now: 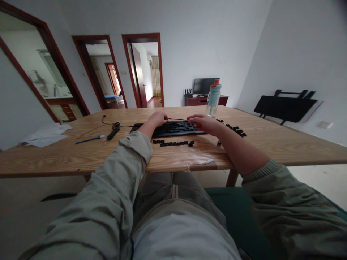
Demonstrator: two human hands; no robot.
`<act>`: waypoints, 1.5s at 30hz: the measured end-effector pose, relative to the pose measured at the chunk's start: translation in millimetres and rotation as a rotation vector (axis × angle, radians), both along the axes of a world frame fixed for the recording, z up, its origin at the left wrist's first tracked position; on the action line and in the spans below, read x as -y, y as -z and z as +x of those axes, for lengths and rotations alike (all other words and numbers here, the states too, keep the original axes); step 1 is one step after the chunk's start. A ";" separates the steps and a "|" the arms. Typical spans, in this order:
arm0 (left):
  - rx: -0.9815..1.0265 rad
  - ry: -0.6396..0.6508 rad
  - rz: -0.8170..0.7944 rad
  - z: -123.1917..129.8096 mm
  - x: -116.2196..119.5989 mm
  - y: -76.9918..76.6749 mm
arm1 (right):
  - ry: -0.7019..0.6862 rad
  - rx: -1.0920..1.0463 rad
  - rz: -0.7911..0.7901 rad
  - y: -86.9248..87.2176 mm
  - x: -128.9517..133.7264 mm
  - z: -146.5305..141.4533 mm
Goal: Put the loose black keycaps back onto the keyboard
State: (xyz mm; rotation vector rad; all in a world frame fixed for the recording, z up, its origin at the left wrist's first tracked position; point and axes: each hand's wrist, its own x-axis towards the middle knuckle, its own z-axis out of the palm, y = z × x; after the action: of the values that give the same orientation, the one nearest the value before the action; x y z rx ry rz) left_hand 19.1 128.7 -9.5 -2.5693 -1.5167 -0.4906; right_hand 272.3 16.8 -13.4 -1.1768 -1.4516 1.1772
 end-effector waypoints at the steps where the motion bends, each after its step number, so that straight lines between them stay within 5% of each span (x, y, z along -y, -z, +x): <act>1: -0.004 -0.004 -0.005 1.1 -1.3 1.6 | 0.000 0.013 0.005 0.0 0.2 -0.4; 17: -0.087 0.002 -0.067 3.4 -7.3 8.3 | 0.000 0.333 0.141 -0.2 5.9 -2.1; 45: -0.025 -0.033 -0.030 2.1 -0.9 8.1 | -0.035 0.434 0.221 5.8 1.7 1.8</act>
State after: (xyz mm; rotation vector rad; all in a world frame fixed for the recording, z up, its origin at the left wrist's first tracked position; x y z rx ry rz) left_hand 21.2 129.6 -17.6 -2.5585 -1.5669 -0.4340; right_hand 274.1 15.1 -19.2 -1.3041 -1.8788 0.7840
